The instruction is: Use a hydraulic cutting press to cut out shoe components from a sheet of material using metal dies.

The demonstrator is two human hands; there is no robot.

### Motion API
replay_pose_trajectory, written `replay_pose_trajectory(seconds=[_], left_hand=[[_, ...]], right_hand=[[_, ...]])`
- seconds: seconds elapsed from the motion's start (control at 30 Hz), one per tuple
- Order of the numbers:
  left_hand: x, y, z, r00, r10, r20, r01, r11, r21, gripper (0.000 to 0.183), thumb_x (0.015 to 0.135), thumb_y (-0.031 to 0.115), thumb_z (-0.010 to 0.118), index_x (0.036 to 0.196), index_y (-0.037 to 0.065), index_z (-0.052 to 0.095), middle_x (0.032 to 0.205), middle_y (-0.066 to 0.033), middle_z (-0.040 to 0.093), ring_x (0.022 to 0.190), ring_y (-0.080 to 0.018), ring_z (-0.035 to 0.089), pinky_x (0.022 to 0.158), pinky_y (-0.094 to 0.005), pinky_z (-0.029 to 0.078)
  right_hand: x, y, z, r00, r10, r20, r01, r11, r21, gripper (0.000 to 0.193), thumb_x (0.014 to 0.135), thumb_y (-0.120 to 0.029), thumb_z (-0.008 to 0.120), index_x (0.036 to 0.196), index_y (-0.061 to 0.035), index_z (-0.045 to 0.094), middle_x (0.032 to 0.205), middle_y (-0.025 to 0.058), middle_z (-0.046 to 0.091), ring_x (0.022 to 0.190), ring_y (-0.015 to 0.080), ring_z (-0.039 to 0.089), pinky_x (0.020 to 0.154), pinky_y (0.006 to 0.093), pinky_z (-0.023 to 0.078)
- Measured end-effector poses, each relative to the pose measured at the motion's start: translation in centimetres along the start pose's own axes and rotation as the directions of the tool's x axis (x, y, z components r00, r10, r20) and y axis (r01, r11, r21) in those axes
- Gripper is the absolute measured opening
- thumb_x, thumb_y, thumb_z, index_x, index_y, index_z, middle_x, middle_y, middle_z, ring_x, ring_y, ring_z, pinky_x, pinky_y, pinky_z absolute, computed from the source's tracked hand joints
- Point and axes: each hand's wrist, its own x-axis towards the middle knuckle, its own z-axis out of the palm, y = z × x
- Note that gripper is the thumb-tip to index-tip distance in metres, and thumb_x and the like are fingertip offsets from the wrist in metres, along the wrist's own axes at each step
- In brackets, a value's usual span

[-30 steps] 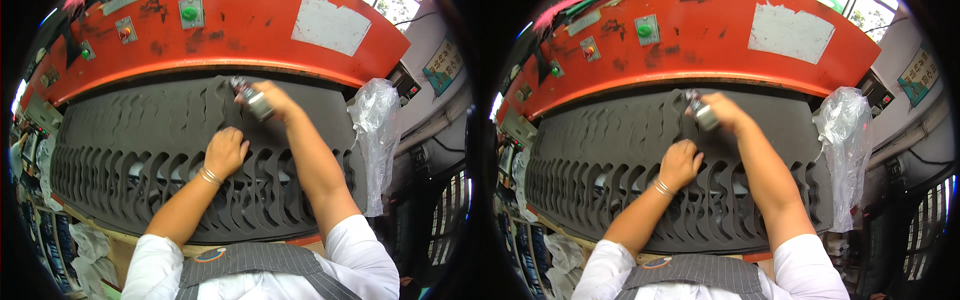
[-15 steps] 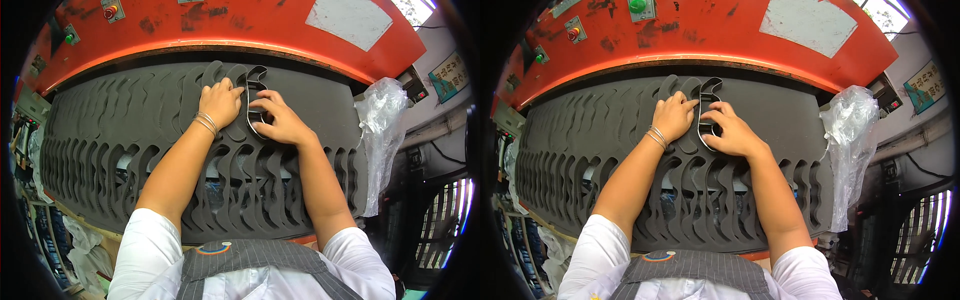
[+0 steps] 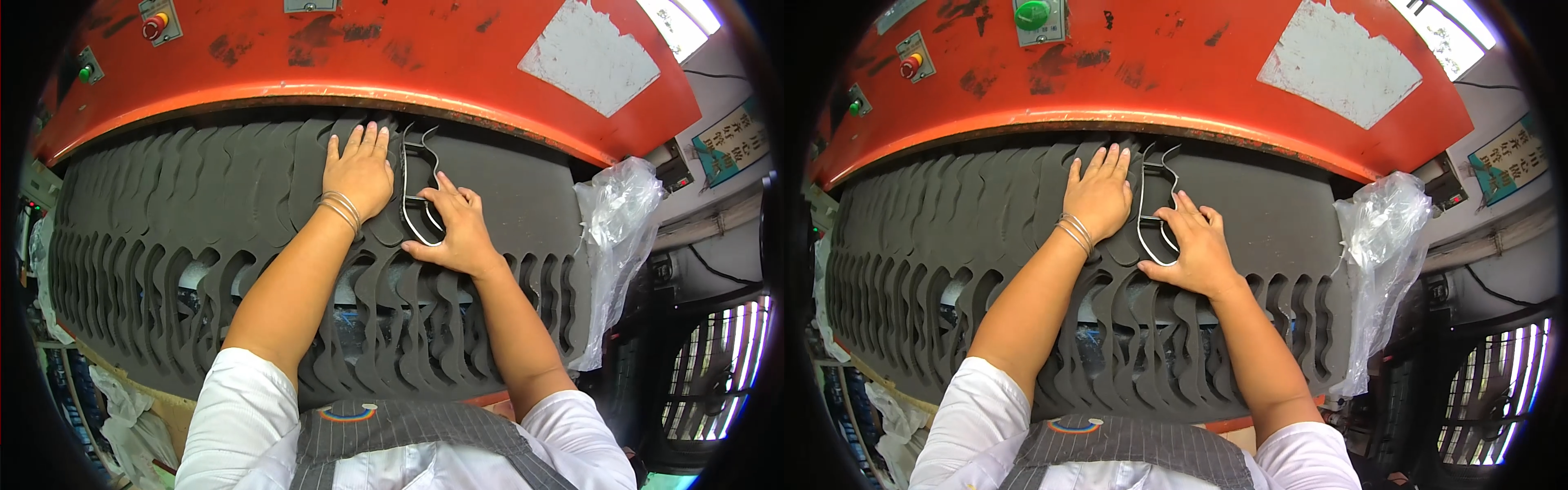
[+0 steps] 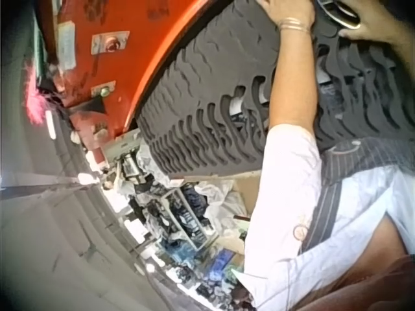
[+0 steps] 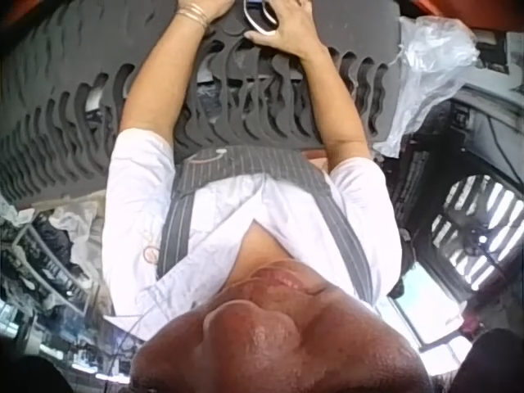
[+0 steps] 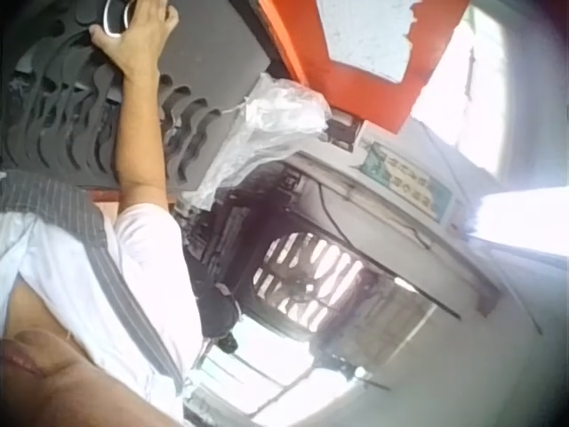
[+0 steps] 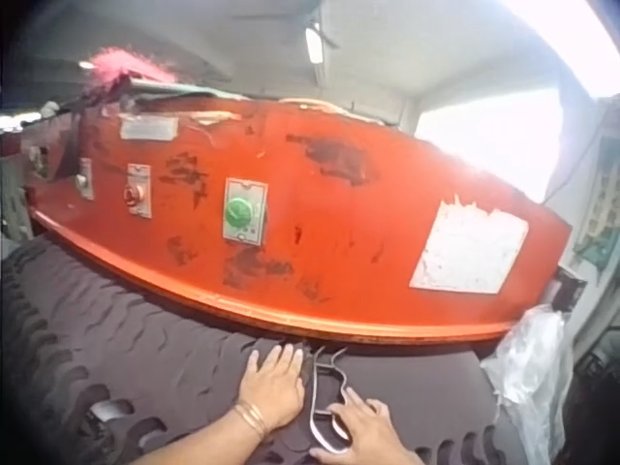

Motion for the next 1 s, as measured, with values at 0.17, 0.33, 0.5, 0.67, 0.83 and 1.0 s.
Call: replay_pose_trajectory(seconds=[0.17,0.33,0.5,0.67,0.83,1.0], left_hand=[[0.9,-0.5,-0.2,0.992,0.004,0.126,-0.006,1.0,0.013,0.053,0.095,0.027,0.04,0.143,0.007,0.036,0.135,-0.0118,0.049,0.13,-0.0264,0.041,0.112,-0.0535,0.022],[0.0,-8.5,-2.7,0.984,0.171,0.052,-0.1,0.77,-0.63,0.033,0.092,0.025,0.059,0.116,0.002,0.063,0.108,-0.0113,0.066,0.101,-0.0229,0.063,0.091,-0.0375,0.048],[-3.6,-22.4,-11.3,0.677,-0.503,-0.537,-0.074,0.68,-0.73,0.027,0.094,0.018,0.059,0.115,0.002,0.06,0.111,-0.0095,0.063,0.097,-0.017,0.062,0.089,-0.0311,0.048],[-5.8,-38.6,-20.3,0.19,-0.48,-0.856,0.076,0.877,-0.475,0.05,0.095,0.023,0.056,0.135,-0.002,0.04,0.127,-0.0181,0.052,0.114,-0.0258,0.054,0.097,-0.0359,0.043],[0.0,-38.8,-22.2,0.232,-0.576,-0.784,0.3,0.809,-0.506,0.087,0.096,0.057,0.034,0.148,-0.006,0.005,0.156,-0.0264,0.006,0.145,-0.0374,0.006,0.117,-0.0407,0.009],[-4.5,-44.4,-23.7,0.302,-0.471,-0.829,0.169,0.882,-0.439,0.093,0.096,0.059,0.035,0.146,-0.011,-0.001,0.156,-0.0257,-0.003,0.146,-0.034,-0.003,0.117,-0.0399,0.0]], right_hand=[[0.6,0.5,0.8,0.999,0.03,0.026,-0.03,0.999,-0.02,0.077,0.062,-0.046,0.08,0.123,-0.0067,0.055,0.135,0.0276,0.048,0.137,0.0331,0.034,0.107,0.0502,0.026],[1.0,1.0,-0.4,0.992,0.08,-0.102,-0.084,0.996,-0.036,0.098,0.061,-0.054,0.081,0.138,-0.0082,0.042,0.14,0.021,0.043,0.136,0.0368,0.034,0.107,0.0496,0.025],[5.5,-3.2,-3.1,0.919,0.106,-0.381,-0.015,0.972,0.233,0.068,0.072,-0.033,0.08,0.128,-0.0059,0.051,0.103,0.0126,0.062,0.1,0.0303,0.058,0.089,0.0405,0.044],[14.4,-11.3,-5.2,0.825,-0.187,-0.534,0.359,0.902,0.238,0.05,0.076,-0.027,0.078,0.115,-0.005,0.054,0.081,0.0073,0.061,0.075,0.0213,0.062,0.064,0.0325,0.049],[18.4,-11.4,-4.4,0.775,-0.063,-0.628,0.222,0.959,0.178,0.022,0.084,-0.016,0.069,0.094,-0.0069,0.052,0.07,0.0074,0.064,0.06,0.0252,0.064,0.051,0.0348,0.048],[16.4,-14.0,-1.2,0.769,-0.037,-0.638,0.328,0.879,0.346,0.02,0.083,-0.016,0.07,0.094,-0.0064,0.057,0.076,0.0118,0.064,0.064,0.0298,0.065,0.053,0.0354,0.05]])
